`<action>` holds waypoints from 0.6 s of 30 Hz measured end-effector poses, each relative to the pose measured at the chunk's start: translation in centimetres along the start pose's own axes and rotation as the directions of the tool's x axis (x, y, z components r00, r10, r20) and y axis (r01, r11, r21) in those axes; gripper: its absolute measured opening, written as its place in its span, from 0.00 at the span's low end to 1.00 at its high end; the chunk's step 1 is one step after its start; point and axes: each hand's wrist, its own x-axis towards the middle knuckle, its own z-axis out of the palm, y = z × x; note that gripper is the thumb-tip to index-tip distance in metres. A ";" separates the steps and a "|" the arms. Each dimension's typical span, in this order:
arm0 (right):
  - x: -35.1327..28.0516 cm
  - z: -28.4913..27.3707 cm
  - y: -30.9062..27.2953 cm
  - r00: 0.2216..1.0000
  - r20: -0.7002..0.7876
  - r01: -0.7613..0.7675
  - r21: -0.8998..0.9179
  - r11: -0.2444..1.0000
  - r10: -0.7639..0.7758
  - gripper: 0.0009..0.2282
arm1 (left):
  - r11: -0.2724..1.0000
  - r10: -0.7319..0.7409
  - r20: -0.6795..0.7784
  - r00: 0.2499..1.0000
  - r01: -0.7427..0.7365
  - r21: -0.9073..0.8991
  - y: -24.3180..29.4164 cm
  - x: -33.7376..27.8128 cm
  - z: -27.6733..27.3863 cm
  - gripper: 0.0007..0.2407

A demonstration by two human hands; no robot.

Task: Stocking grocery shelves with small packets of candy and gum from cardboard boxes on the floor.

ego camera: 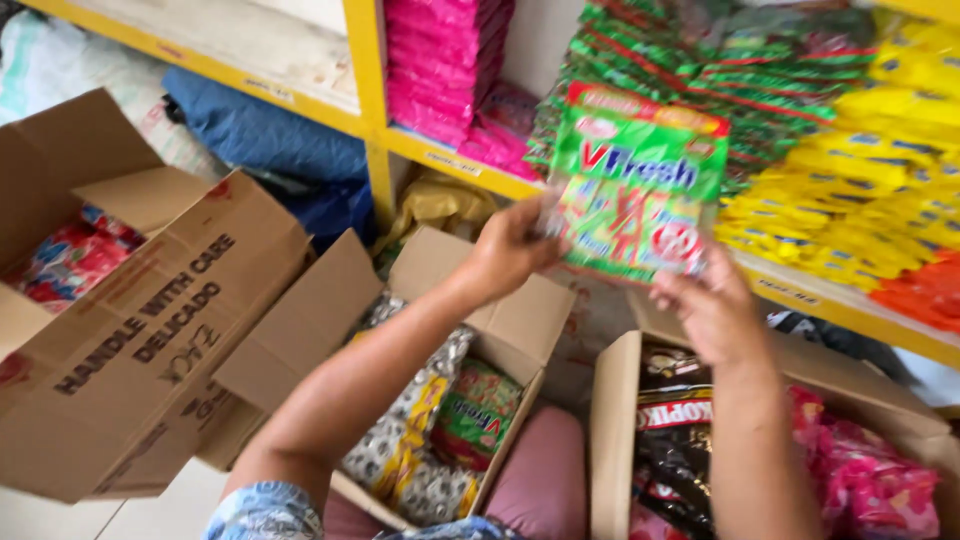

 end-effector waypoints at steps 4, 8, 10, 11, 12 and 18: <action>5.1 -4.2 -5.3 0.998 -0.055 0.023 0.015 1.000 -0.022 0.28 | 0.985 0.124 0.055 0.991 -0.129 0.110 2.7 8.7 3.2 0.20; 10.7 -8.7 -8.8 0.999 0.022 0.023 0.019 1.000 -0.023 0.21 | 0.965 0.178 -0.022 0.984 -0.170 0.202 4.9 15.6 6.2 0.20; 13.0 -10.1 -10.1 0.999 0.033 0.028 -0.013 1.000 -0.027 0.19 | 0.921 0.174 -0.071 0.982 -0.137 0.364 5.5 18.5 7.4 0.17; 13.9 -10.5 -10.7 1.000 0.006 0.019 -0.048 0.999 -0.018 0.18 | 0.898 0.190 -0.130 0.973 -0.118 0.424 5.5 20.2 7.8 0.20; 14.9 -10.9 -11.4 1.000 -0.021 0.009 -0.083 0.997 -0.011 0.17 | 0.872 0.209 -0.188 0.960 -0.095 0.481 5.5 21.9 8.3 0.24; 19.6 -14.6 -12.4 0.987 -0.159 -0.005 -0.183 0.983 -0.025 0.08 | 0.714 0.452 -0.296 0.841 -0.143 0.686 3.3 29.9 11.0 0.26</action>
